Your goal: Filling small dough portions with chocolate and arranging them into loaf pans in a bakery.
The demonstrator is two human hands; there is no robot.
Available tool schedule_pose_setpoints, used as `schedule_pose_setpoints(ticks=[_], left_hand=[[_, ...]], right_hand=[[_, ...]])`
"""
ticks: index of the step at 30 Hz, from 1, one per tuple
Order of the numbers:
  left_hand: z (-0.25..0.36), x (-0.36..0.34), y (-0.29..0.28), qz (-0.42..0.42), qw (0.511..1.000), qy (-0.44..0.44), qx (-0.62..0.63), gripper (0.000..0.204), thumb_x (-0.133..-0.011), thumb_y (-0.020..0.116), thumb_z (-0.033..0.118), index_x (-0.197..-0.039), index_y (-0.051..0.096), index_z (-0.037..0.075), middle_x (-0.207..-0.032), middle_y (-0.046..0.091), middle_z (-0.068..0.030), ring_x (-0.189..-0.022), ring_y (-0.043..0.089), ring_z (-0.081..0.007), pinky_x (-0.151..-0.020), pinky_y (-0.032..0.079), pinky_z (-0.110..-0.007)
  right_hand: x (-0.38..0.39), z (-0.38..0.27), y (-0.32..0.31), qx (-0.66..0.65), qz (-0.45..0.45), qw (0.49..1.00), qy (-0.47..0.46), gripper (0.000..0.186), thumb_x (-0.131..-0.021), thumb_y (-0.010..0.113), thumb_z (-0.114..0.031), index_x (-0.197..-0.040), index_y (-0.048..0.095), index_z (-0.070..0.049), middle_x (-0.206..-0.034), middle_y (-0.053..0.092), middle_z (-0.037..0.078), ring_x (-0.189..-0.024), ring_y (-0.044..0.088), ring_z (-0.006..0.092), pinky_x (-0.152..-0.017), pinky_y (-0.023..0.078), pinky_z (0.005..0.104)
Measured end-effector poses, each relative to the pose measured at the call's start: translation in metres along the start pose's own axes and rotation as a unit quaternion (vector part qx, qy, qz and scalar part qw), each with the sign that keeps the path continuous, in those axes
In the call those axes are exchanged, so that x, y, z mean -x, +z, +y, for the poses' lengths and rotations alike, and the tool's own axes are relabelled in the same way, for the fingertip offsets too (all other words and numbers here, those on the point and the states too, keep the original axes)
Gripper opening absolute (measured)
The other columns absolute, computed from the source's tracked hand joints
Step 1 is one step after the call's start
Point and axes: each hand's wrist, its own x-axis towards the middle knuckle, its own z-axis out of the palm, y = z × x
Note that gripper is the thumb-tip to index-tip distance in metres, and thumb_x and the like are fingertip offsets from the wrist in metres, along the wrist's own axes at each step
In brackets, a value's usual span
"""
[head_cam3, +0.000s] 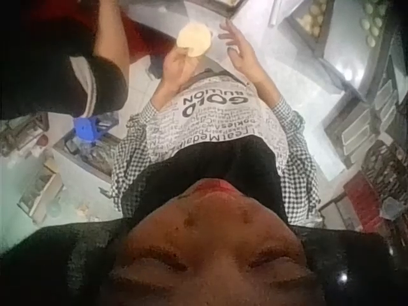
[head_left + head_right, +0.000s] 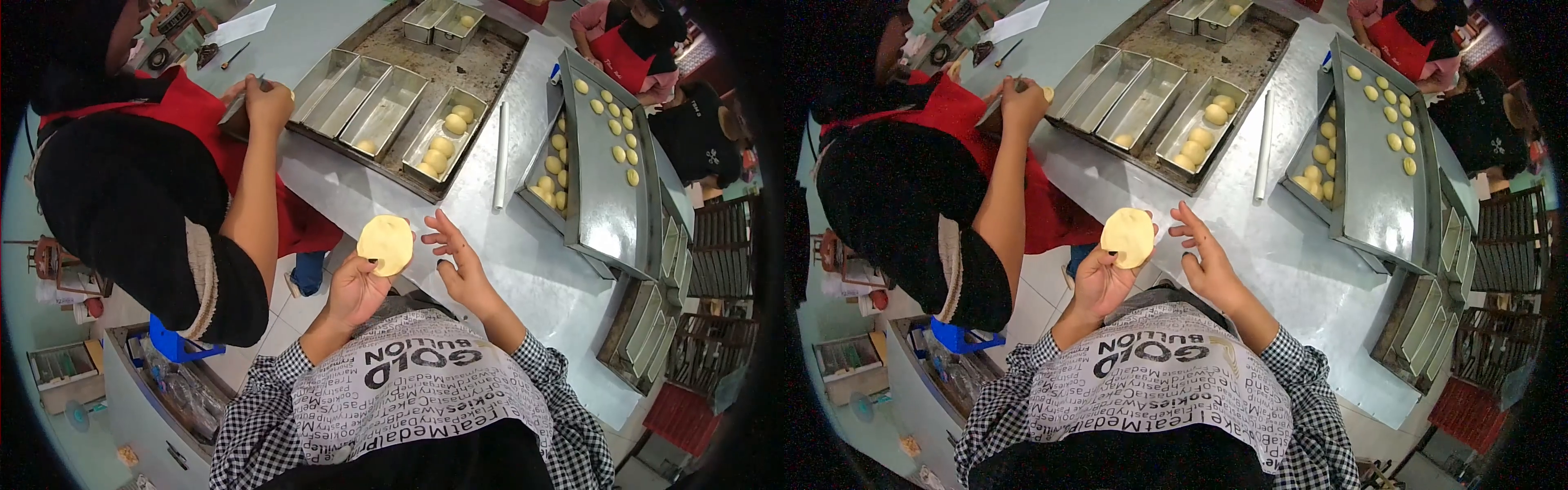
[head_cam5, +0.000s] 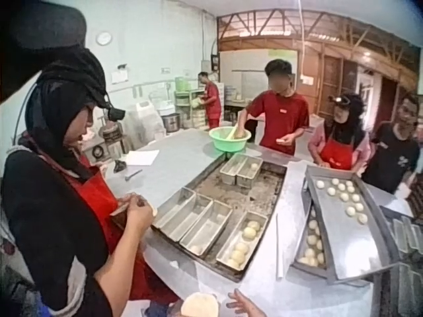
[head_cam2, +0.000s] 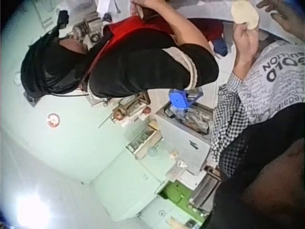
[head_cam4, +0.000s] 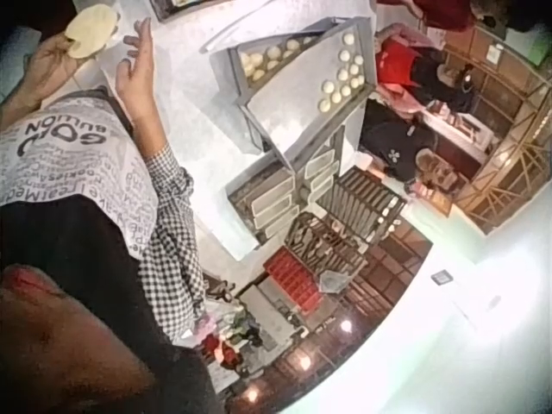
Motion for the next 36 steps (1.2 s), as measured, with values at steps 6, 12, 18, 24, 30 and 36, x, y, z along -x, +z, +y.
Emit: schedule_pose_setpoints(ticks=[6, 12, 18, 24, 30, 36], left_hand=[[-0.012, -0.011, 0.003, -0.006, 0.999, -0.027, -0.02, 0.066, -0.077, 0.048, 0.007, -0.138, 0.025, -0.001, -0.143, 0.027, -0.0195, -0.132, 0.029, -0.0347, -0.107, 0.032, -0.044], [-0.049, -0.049, 0.044, -0.095, 0.99, -0.1, 0.028, 0.064, -0.087, 0.044, 0.034, -0.137, 0.027, -0.002, -0.141, 0.031, -0.0203, -0.13, 0.032, -0.0351, -0.107, 0.03, -0.044], [-0.045, -0.078, 0.02, -0.049, 0.998, -0.009, 0.025, 0.063, -0.089, 0.04, 0.039, -0.135, 0.031, -0.004, -0.139, 0.035, -0.0198, -0.13, 0.034, -0.0324, -0.107, 0.03, -0.042], [-0.074, -0.052, 0.064, -0.082, 0.987, -0.074, 0.116, 0.078, -0.088, 0.035, 0.057, -0.135, 0.03, -0.004, -0.14, 0.034, -0.0196, -0.13, 0.033, -0.0326, -0.107, 0.03, -0.042], [-0.087, -0.055, 0.058, -0.042, 0.996, 0.006, 0.084, 0.08, -0.087, 0.035, 0.06, -0.135, 0.031, -0.004, -0.138, 0.038, -0.0187, -0.129, 0.034, -0.0323, -0.106, 0.031, -0.043], [-0.088, -0.026, 0.073, -0.066, 0.989, 0.036, 0.124, 0.079, -0.087, 0.037, 0.059, -0.136, 0.031, -0.003, -0.14, 0.036, -0.0168, -0.13, 0.033, -0.0311, -0.106, 0.031, -0.043]], right_hand=[[0.013, 0.013, -0.016, -0.188, -0.011, 0.979, 0.082, 0.084, -0.065, 0.034, 0.016, -0.144, 0.021, -0.011, -0.136, 0.04, 0.014, -0.125, 0.039, 0.0225, -0.1, 0.033, 0.0335], [0.013, 0.011, 0.005, 0.148, -0.168, 0.968, 0.112, 0.062, -0.07, 0.045, 0.006, -0.131, 0.037, -0.001, -0.127, 0.045, 0.026, -0.122, 0.041, 0.037, -0.1, 0.034, 0.0385], [0.035, 0.018, -0.007, 0.028, -0.135, 0.983, 0.118, 0.062, -0.072, 0.047, 0.004, -0.132, 0.035, -0.001, -0.126, 0.047, 0.023, -0.119, 0.044, 0.0353, -0.1, 0.035, 0.0383], [0.049, 0.026, -0.015, -0.239, -0.107, 0.951, 0.162, 0.07, -0.068, 0.043, 0.006, -0.137, 0.028, 0.002, -0.132, 0.043, 0.017, -0.125, 0.038, 0.0231, -0.102, 0.03, 0.0336], [0.076, 0.012, -0.029, -0.251, -0.212, 0.929, 0.171, 0.067, -0.079, 0.049, 0.0, -0.141, 0.024, -0.001, -0.136, 0.04, 0.013, -0.125, 0.037, 0.0199, -0.1, 0.032, 0.0313], [0.109, -0.011, -0.062, -0.436, -0.09, 0.886, 0.133, 0.066, -0.095, 0.025, -0.051, -0.142, 0.023, -0.005, -0.14, 0.036, 0.013, -0.122, 0.041, 0.0255, -0.099, 0.034, 0.0383]])
